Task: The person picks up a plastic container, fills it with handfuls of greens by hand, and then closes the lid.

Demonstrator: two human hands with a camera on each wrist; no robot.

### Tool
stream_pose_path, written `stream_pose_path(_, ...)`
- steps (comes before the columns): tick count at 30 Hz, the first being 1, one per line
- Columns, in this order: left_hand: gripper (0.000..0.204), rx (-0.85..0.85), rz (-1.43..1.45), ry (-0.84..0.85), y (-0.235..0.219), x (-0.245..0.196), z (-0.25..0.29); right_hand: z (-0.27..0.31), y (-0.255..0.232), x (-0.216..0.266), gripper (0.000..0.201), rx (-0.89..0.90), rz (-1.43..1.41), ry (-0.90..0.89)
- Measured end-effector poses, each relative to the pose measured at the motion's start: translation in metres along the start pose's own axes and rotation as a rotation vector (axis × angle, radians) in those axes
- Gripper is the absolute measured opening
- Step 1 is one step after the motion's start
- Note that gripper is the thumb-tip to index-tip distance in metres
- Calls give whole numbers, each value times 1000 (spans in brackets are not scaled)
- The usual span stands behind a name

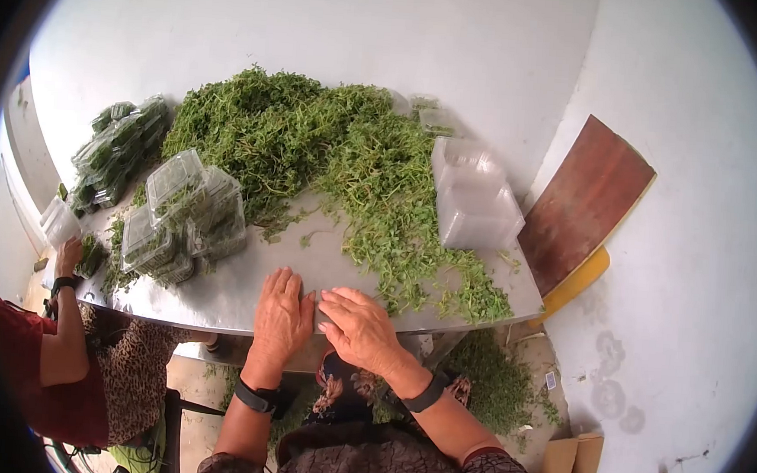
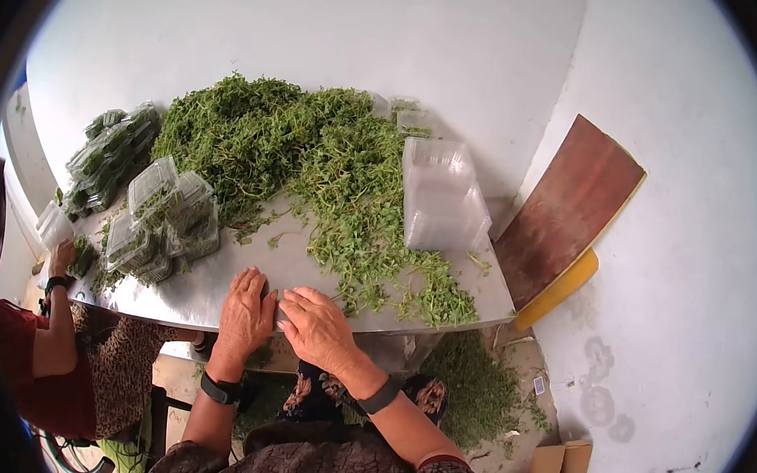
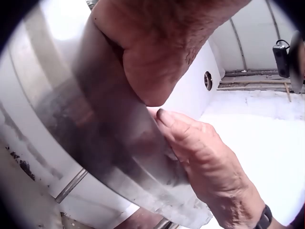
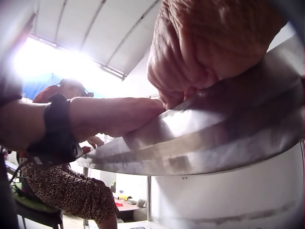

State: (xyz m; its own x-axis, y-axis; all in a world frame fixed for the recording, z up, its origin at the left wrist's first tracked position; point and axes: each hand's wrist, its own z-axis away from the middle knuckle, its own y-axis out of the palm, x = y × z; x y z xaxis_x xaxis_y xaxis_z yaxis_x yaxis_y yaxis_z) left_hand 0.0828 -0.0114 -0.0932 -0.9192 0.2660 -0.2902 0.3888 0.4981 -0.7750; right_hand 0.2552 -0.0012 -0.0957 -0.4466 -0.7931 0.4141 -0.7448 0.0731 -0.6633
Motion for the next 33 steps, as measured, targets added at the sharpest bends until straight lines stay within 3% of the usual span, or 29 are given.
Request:
stream_pose_path(4,20,5,42,-55,-6,-9,-13,-1,-20,-5,32,-41,-87,-13)
stream_pose_path(6,17,-2,78,-109,-5,-10,-12,-8,-49,-9,30,-146,125,-27)
stream_pose_path(8,21,-130,158,-37,1,-5,-10,-14,-82,-19,31,-207,298,53)
stream_pose_path(10,22,-127,156,-51,2,-5,-9,-16,-107,-40,30,-278,432,148)
stream_pose_path(14,23,-136,142,-65,1,-7,-8,-21,-142,-77,31,-306,552,202)
stream_pose_path(20,21,-139,156,-94,0,-7,-8,-27,-148,-117,26,-247,613,193)
stream_pose_path(25,20,-153,188,-101,-2,-8,-9,-35,-157,-117,18,-176,548,241)
stream_pose_path(27,20,-153,208,-105,-4,-9,-9,-36,-161,-119,14,-232,478,263)
stream_pose_path(33,20,-155,207,-113,-3,-9,-10,-45,-174,-118,13,-223,504,189)
